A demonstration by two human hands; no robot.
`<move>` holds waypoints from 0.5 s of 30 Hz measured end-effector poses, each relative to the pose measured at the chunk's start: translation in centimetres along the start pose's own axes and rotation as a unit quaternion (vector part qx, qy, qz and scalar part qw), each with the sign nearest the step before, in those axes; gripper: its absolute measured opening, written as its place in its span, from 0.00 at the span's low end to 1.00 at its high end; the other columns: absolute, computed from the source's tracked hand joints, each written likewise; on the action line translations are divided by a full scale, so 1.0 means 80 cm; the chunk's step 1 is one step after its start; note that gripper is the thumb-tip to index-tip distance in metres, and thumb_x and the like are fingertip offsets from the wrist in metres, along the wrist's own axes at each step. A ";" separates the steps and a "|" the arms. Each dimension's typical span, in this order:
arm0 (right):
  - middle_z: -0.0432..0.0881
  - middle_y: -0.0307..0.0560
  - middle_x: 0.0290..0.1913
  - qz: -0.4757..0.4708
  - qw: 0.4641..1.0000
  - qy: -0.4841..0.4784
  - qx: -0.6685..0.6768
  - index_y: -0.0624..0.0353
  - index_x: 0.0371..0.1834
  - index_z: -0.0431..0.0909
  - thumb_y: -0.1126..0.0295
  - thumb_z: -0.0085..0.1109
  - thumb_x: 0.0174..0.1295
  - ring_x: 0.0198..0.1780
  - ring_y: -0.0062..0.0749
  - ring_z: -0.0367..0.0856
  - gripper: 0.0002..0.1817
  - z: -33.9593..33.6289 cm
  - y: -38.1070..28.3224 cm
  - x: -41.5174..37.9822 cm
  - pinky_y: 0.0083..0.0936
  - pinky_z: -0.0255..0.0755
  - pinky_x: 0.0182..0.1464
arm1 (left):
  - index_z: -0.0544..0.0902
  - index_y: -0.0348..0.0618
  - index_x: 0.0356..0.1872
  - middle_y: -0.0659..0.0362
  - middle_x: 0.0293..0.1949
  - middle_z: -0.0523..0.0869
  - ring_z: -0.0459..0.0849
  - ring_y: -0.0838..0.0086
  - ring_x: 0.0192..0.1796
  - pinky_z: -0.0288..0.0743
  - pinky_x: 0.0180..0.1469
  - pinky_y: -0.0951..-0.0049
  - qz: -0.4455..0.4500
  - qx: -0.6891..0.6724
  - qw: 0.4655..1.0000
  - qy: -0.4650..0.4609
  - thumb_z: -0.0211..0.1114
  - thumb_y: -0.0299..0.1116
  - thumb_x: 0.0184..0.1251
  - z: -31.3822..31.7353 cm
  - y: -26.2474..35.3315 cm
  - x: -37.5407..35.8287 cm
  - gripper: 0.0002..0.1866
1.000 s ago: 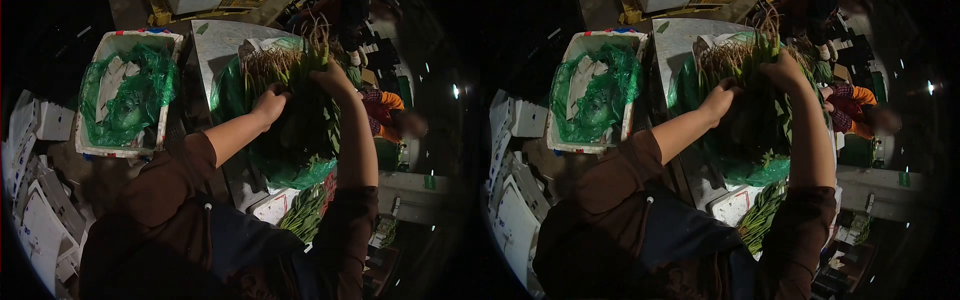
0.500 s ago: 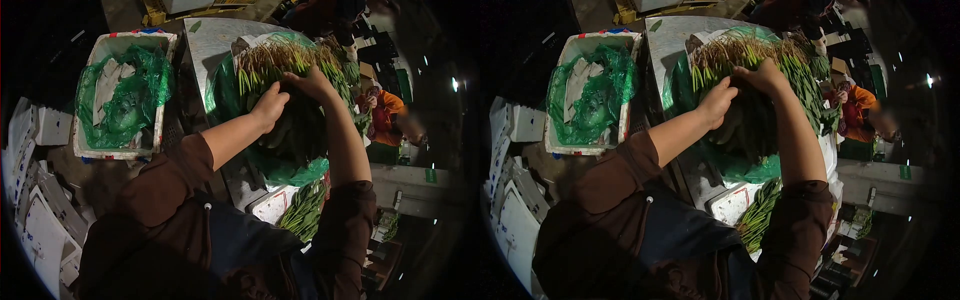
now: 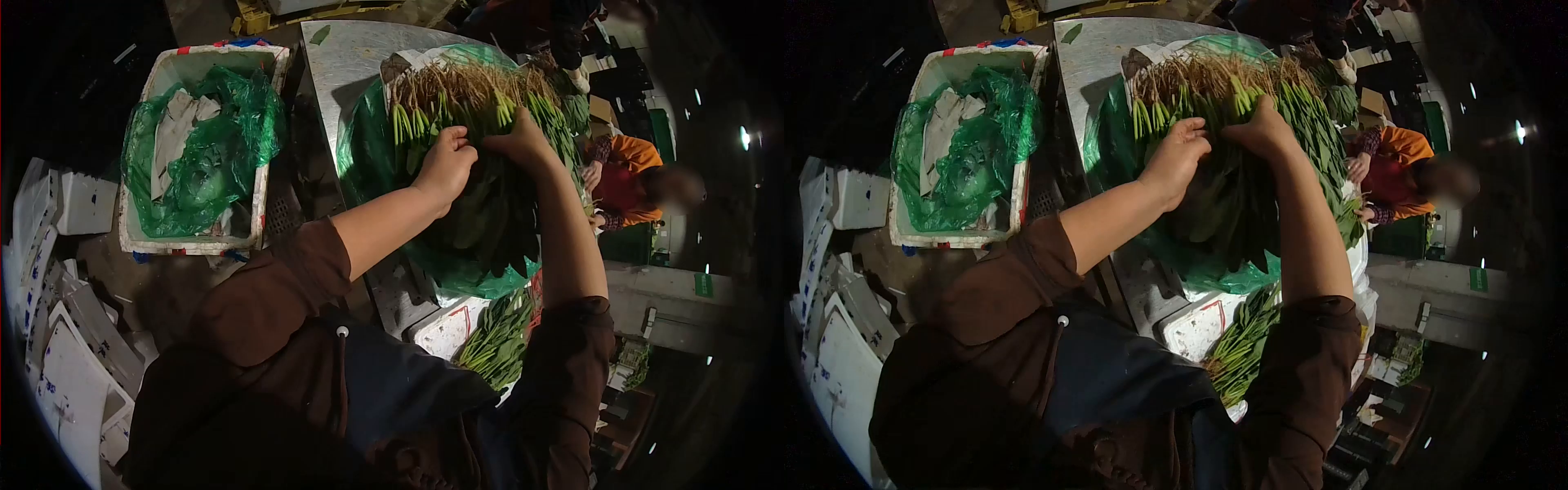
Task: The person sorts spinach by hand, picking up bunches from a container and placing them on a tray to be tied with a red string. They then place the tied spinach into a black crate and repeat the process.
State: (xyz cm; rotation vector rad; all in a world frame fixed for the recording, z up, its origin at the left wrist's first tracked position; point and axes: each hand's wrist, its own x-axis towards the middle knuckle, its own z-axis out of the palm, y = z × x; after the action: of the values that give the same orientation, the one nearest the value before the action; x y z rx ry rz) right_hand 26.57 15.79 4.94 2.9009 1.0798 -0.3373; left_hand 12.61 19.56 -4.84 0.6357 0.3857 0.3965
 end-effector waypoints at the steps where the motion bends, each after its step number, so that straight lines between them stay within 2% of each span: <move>1: 0.78 0.67 0.46 -0.003 0.999 -0.007 -0.035 0.65 0.55 0.63 0.54 0.73 0.37 0.48 0.53 0.80 0.44 0.005 -0.012 -0.006 0.37 0.74 0.48 | 0.61 0.36 0.65 0.55 0.54 0.72 0.69 0.72 0.56 0.60 0.61 0.72 0.000 0.003 1.000 0.029 0.55 0.30 0.63 -0.003 0.006 -0.001 0.29; 2: 0.77 0.67 0.47 -0.013 0.996 0.017 -0.087 0.62 0.55 0.63 0.53 0.72 0.38 0.48 0.55 0.79 0.42 0.015 -0.025 -0.017 0.40 0.74 0.49 | 0.67 0.39 0.60 0.57 0.54 0.72 0.68 0.72 0.57 0.58 0.62 0.71 -0.005 -0.015 0.997 0.071 0.57 0.36 0.64 -0.007 -0.001 0.004 0.25; 4: 0.74 0.68 0.50 -0.029 0.984 0.042 -0.171 0.56 0.58 0.62 0.50 0.70 0.41 0.51 0.60 0.76 0.42 0.034 -0.057 -0.045 0.46 0.72 0.51 | 0.70 0.40 0.57 0.58 0.53 0.72 0.67 0.72 0.57 0.58 0.62 0.71 -0.034 -0.039 0.997 0.060 0.58 0.37 0.64 -0.013 0.012 -0.006 0.21; 6: 0.73 0.66 0.51 -0.062 0.983 0.065 -0.161 0.57 0.62 0.59 0.55 0.69 0.43 0.53 0.61 0.74 0.43 0.045 -0.058 -0.050 0.45 0.71 0.54 | 0.75 0.47 0.47 0.62 0.50 0.74 0.69 0.74 0.55 0.60 0.59 0.70 -0.061 -0.076 0.994 0.056 0.59 0.40 0.64 -0.018 0.012 -0.007 0.14; 7: 0.70 0.68 0.54 -0.048 0.989 0.080 -0.112 0.58 0.67 0.54 0.54 0.72 0.40 0.55 0.62 0.73 0.51 0.042 -0.057 -0.048 0.44 0.69 0.56 | 0.75 0.47 0.47 0.62 0.50 0.74 0.69 0.74 0.55 0.60 0.59 0.70 -0.062 -0.076 0.994 0.055 0.59 0.40 0.64 -0.022 0.008 -0.004 0.14; 9: 0.66 0.71 0.59 -0.037 0.992 0.105 -0.063 0.62 0.69 0.51 0.48 0.74 0.36 0.59 0.62 0.69 0.58 0.037 -0.035 -0.026 0.43 0.66 0.60 | 0.75 0.49 0.47 0.63 0.47 0.76 0.73 0.75 0.51 0.64 0.55 0.70 -0.065 -0.087 0.994 -0.001 0.60 0.40 0.64 -0.029 0.004 0.003 0.13; 10: 0.63 0.71 0.63 -0.035 0.990 0.102 -0.091 0.66 0.69 0.50 0.42 0.75 0.30 0.63 0.62 0.65 0.65 0.034 -0.028 -0.015 0.43 0.62 0.64 | 0.75 0.49 0.47 0.63 0.47 0.76 0.73 0.75 0.51 0.64 0.55 0.70 -0.065 -0.087 0.994 -0.001 0.60 0.40 0.64 -0.028 0.006 0.002 0.13; 11: 0.63 0.71 0.63 -0.035 0.990 0.103 -0.091 0.66 0.69 0.50 0.42 0.75 0.30 0.63 0.62 0.65 0.65 0.030 -0.022 -0.003 0.43 0.62 0.64 | 0.75 0.50 0.47 0.64 0.46 0.76 0.74 0.75 0.50 0.65 0.54 0.70 -0.069 -0.094 0.993 0.002 0.60 0.40 0.64 -0.026 0.009 0.002 0.13; 13: 0.60 0.67 0.67 0.005 0.984 0.036 -0.177 0.66 0.70 0.49 0.35 0.73 0.29 0.67 0.60 0.60 0.68 0.021 -0.019 0.011 0.43 0.58 0.67 | 0.75 0.51 0.46 0.65 0.45 0.77 0.75 0.75 0.48 0.66 0.52 0.70 -0.073 -0.100 0.992 0.003 0.61 0.40 0.64 -0.025 0.011 0.002 0.12; 15: 0.60 0.65 0.68 0.027 0.988 0.010 -0.153 0.66 0.70 0.49 0.33 0.72 0.28 0.67 0.59 0.60 0.69 0.011 -0.011 0.026 0.42 0.59 0.67 | 0.74 0.51 0.47 0.65 0.46 0.77 0.75 0.75 0.50 0.66 0.53 0.70 -0.078 -0.093 0.993 -0.011 0.61 0.39 0.65 -0.026 0.013 0.002 0.12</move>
State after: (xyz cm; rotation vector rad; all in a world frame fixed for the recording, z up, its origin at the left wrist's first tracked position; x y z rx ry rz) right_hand 27.38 17.74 3.71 2.6596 0.9561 -0.1265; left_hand 11.55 21.46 -5.78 0.4252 0.3702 0.2723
